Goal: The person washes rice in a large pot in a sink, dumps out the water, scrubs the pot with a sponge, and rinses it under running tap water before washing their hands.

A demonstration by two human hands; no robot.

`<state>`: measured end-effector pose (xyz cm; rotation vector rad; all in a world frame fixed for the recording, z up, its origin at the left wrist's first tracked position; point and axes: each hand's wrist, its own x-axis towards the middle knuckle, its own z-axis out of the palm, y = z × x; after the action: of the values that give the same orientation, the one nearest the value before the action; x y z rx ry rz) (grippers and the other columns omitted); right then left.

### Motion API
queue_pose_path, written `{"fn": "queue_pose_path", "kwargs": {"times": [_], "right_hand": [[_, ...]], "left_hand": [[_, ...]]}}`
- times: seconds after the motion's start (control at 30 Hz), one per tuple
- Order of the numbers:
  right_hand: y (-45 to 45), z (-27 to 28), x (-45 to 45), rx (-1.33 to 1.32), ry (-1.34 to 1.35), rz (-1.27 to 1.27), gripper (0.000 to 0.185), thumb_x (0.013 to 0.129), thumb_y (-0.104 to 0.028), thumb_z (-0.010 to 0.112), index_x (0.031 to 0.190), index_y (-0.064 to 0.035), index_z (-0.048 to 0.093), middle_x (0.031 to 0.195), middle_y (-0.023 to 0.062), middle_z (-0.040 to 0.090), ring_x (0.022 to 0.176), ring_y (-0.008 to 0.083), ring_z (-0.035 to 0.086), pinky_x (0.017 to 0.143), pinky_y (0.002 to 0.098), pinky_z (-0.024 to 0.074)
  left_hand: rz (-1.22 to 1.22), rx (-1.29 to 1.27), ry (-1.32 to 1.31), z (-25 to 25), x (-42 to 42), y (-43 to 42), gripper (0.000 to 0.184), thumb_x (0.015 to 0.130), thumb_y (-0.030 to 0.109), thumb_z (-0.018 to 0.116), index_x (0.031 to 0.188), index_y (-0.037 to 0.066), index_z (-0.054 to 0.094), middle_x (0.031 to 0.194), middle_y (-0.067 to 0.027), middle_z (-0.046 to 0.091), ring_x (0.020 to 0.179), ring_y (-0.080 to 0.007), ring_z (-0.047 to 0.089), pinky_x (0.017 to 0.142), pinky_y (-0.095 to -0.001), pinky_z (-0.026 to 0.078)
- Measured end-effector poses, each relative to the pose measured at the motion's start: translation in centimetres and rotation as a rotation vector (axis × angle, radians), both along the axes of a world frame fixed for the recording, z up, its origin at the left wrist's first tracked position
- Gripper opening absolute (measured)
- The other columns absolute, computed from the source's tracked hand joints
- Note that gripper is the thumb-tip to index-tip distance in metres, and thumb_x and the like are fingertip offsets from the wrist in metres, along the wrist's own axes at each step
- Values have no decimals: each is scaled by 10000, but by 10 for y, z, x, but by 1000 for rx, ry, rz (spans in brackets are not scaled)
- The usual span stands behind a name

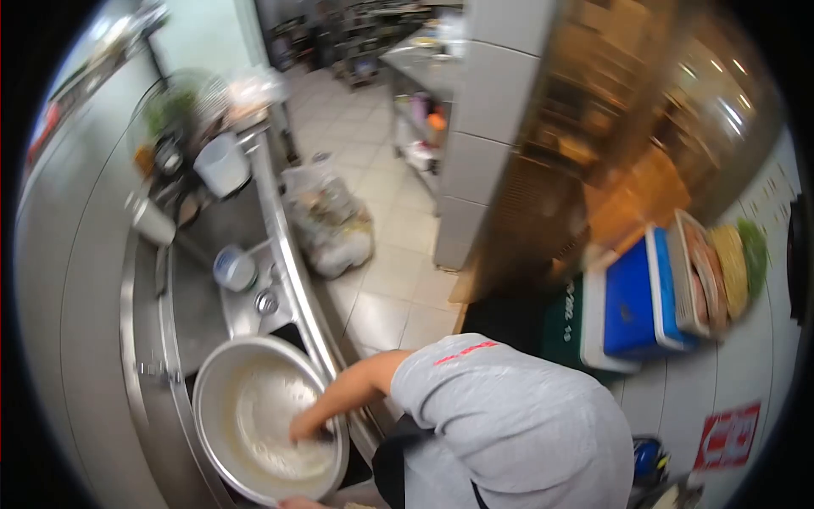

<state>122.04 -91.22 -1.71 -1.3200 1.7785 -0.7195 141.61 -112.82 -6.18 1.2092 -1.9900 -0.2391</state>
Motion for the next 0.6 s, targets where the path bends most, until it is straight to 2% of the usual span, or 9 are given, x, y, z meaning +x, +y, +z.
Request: {"fn": "queue_pose_path", "kwargs": {"times": [0.07, 0.1, 0.13, 0.23, 0.33, 0.4, 0.47, 0.53, 0.6], "right_hand": [[10, -8, -24, 193, 174, 131, 367, 730, -199, 489, 1075, -74, 506, 950, 165, 557, 784, 275, 555, 689, 377, 453], [13, -17, -35, 271, 236, 209, 358, 744, -209, 466, 1069, -66, 509, 966, 170, 549, 812, 280, 543, 711, 381, 439], [13, -27, -43, 333, 281, 297, 353, 757, -220, 443, 1063, -58, 512, 982, 174, 541, 840, 285, 531, 733, 385, 425], [15, -51, -44, 457, 363, 673, 362, 797, -252, 373, 1044, -33, 521, 1030, 188, 517, 924, 299, 495, 798, 397, 384], [-1, -70, 4, 392, 243, 1015, 404, 836, -285, 304, 1026, -9, 530, 1078, 202, 493, 1007, 314, 459, 862, 409, 342], [-30, -10, 43, 463, 18, 552, 472, 854, -317, 239, 959, 23, 550, 1075, 207, 492, 981, 339, 471, 841, 415, 346], [-84, -33, 75, 286, -107, 363, 449, 862, -298, 263, 920, 36, 557, 992, 202, 535, 895, 300, 514, 774, 401, 382], [-143, -43, 86, 324, -429, 268, 393, 864, -285, 314, 880, 21, 559, 858, 156, 563, 792, 215, 515, 701, 362, 410], [-195, -49, 71, 91, -828, 33, 307, 868, -275, 336, 841, -22, 508, 762, 81, 518, 681, 158, 449, 618, 340, 395]], "left_hand": [[118, 93, -27, 43, -11, 44, 251, 785, 52, 423, 991, -71, 497, 983, -195, 529, 901, -313, 509, 800, -400, 381], [48, -66, -22, 39, -10, 36, 266, 788, 76, 440, 1025, -32, 493, 996, -175, 532, 910, -317, 509, 804, -406, 378], [133, 220, 16, 30, -2, 40, 281, 807, 117, 439, 1068, 17, 478, 1009, -148, 533, 924, -310, 509, 797, -406, 381], [249, 175, -235, 51, -11, 58, 289, 838, 177, 411, 1098, 57, 447, 1072, -121, 500, 923, -283, 519, 752, -402, 399], [255, 227, -217, 48, -14, 62, 351, 868, 274, 341, 1164, 98, 412, 1226, -26, 398, 1145, -193, 349, 947, -497, 84], [297, 283, -205, 64, -27, 67, 404, 885, 320, 262, 1202, 98, 377, 1247, -34, 377, 1175, -176, 308, 954, -478, 102], [283, 457, -90, 72, -30, 66, 446, 892, 343, 191, 1221, 92, 357, 1262, -38, 360, 1204, -175, 258, 970, -450, 87], [284, 435, -86, 70, -22, 68, 468, 892, 352, 155, 1223, 88, 355, 1270, -35, 350, 1202, -176, 263, 981, -425, 74], [283, 433, -90, 82, -30, 71, 482, 891, 353, 128, 1217, 84, 361, 1266, -38, 352, 1193, -189, 277, 985, -423, 63]]}}
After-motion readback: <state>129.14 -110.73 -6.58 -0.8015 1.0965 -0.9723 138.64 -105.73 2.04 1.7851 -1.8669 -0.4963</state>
